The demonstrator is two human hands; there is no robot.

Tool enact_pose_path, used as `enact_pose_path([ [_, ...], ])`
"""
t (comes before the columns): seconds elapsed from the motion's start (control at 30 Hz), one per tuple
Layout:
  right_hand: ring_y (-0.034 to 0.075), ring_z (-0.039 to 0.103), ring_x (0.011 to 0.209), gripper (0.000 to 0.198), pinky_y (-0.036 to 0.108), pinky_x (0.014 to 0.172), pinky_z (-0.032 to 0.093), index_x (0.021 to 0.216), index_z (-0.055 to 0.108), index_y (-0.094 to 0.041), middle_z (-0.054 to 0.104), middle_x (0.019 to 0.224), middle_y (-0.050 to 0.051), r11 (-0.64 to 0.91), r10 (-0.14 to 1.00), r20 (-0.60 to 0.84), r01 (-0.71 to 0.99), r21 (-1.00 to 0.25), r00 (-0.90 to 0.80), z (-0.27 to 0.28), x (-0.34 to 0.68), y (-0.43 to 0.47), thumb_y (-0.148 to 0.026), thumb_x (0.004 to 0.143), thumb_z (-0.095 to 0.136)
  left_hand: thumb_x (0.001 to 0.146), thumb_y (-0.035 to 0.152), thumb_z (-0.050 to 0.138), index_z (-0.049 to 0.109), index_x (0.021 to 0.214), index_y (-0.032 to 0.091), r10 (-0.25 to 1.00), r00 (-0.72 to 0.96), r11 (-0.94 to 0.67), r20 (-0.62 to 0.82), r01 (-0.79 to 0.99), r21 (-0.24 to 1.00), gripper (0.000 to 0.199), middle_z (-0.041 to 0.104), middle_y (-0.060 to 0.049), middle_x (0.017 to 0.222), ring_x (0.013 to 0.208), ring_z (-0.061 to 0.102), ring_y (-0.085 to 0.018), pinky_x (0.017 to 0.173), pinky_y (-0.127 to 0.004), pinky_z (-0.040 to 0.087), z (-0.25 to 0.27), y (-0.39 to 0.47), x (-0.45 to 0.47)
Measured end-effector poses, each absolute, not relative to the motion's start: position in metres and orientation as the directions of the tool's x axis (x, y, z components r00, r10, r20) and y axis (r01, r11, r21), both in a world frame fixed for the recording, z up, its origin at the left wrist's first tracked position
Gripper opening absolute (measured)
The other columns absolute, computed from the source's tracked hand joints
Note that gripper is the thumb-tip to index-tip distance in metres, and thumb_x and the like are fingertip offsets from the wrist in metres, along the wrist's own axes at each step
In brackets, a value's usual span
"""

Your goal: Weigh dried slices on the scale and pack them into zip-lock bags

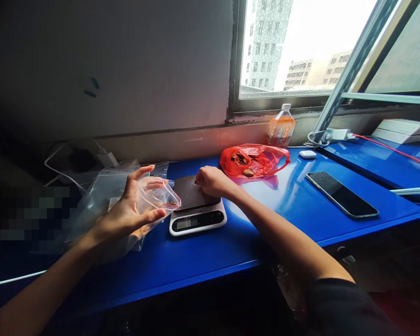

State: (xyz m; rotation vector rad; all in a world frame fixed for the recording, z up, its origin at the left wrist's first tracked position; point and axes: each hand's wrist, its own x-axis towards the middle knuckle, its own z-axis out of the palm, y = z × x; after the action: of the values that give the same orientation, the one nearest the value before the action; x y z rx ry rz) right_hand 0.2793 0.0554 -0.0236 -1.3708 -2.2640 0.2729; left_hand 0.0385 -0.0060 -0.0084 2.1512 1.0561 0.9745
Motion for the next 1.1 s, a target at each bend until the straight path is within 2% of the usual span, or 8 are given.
enact_pose_path([
  [0.2,0.011,0.060,0.070,0.011,0.023,0.067,0.045,0.093,0.065,-0.014,0.068,0.082,0.005,0.763,0.639,0.637,0.460,-0.455,-0.431,-0.008,0.261,0.016,-0.016,0.087,0.055,0.068,0.051,0.076,0.018,0.140,0.029,0.836,0.424,-0.528,0.348,0.444,0.724,0.096,0.047,-0.014,0.129,0.124,0.048,-0.034,0.102,-0.060,0.042,-0.009,-0.007,0.040],
  [0.43,0.014,0.061,0.081,0.019,0.025,0.073,0.047,0.094,0.068,-0.015,0.069,0.088,0.007,0.897,0.433,0.667,0.363,-0.252,-0.607,-0.006,0.244,-0.003,-0.013,0.090,0.050,0.070,0.046,0.077,0.020,0.142,0.034,0.837,0.418,-0.524,0.354,0.421,0.741,0.092,0.051,-0.010,0.123,0.120,0.052,-0.035,0.099,-0.058,0.046,-0.014,-0.005,0.038],
  [0.6,0.010,0.058,0.072,0.012,0.022,0.067,0.045,0.088,0.065,-0.016,0.068,0.083,0.003,0.815,0.527,0.800,0.438,-0.380,-0.287,0.002,0.276,0.023,-0.017,0.088,0.053,0.069,0.046,0.077,0.019,0.142,0.032,0.847,0.388,-0.510,0.365,0.394,0.765,0.094,0.052,-0.011,0.125,0.125,0.047,-0.036,0.100,-0.059,0.045,-0.009,-0.004,0.035],
  [0.7,0.011,0.057,0.065,0.005,0.023,0.063,0.043,0.081,0.064,-0.015,0.066,0.074,0.002,0.654,0.690,0.710,0.543,-0.526,-0.143,-0.003,0.299,0.044,-0.017,0.081,0.060,0.070,0.047,0.076,0.018,0.141,0.029,0.853,0.368,-0.502,0.369,0.392,0.771,0.093,0.052,-0.012,0.125,0.123,0.047,-0.033,0.103,-0.060,0.041,-0.003,-0.007,0.036],
  [0.77,0.011,0.058,0.066,0.005,0.023,0.064,0.044,0.079,0.066,-0.014,0.066,0.073,0.002,0.552,0.793,0.584,0.610,-0.568,-0.174,-0.011,0.307,0.055,-0.017,0.080,0.061,0.070,0.048,0.076,0.018,0.140,0.029,0.851,0.370,-0.507,0.372,0.395,0.766,0.093,0.052,-0.012,0.125,0.122,0.048,-0.033,0.105,-0.060,0.040,-0.001,-0.008,0.037],
  [0.87,0.013,0.059,0.073,0.009,0.025,0.067,0.043,0.081,0.071,-0.014,0.067,0.079,0.006,0.505,0.849,0.427,0.714,-0.485,-0.310,-0.024,0.306,0.065,-0.019,0.079,0.064,0.069,0.047,0.077,0.019,0.140,0.029,0.856,0.375,-0.496,0.356,0.404,0.769,0.093,0.051,-0.012,0.125,0.123,0.047,-0.034,0.103,-0.061,0.041,0.000,-0.009,0.038],
  [0.97,0.015,0.058,0.079,0.012,0.026,0.070,0.043,0.083,0.074,-0.015,0.067,0.084,0.008,0.523,0.843,0.371,0.752,-0.401,-0.389,-0.030,0.297,0.068,-0.022,0.079,0.066,0.070,0.046,0.077,0.018,0.140,0.030,0.853,0.387,-0.498,0.351,0.397,0.771,0.093,0.051,-0.012,0.125,0.122,0.048,-0.034,0.102,-0.061,0.041,0.000,-0.010,0.039],
  [1.1,0.014,0.055,0.072,0.011,0.025,0.069,0.041,0.071,0.072,-0.014,0.066,0.076,0.006,0.537,0.836,0.358,0.754,-0.379,-0.415,-0.035,0.287,0.069,-0.010,0.076,0.063,0.067,0.046,0.077,0.022,0.139,0.031,0.849,0.385,-0.509,0.362,0.410,0.757,0.092,0.054,-0.012,0.123,0.121,0.049,-0.035,0.100,-0.061,0.043,0.001,-0.009,0.040],
])
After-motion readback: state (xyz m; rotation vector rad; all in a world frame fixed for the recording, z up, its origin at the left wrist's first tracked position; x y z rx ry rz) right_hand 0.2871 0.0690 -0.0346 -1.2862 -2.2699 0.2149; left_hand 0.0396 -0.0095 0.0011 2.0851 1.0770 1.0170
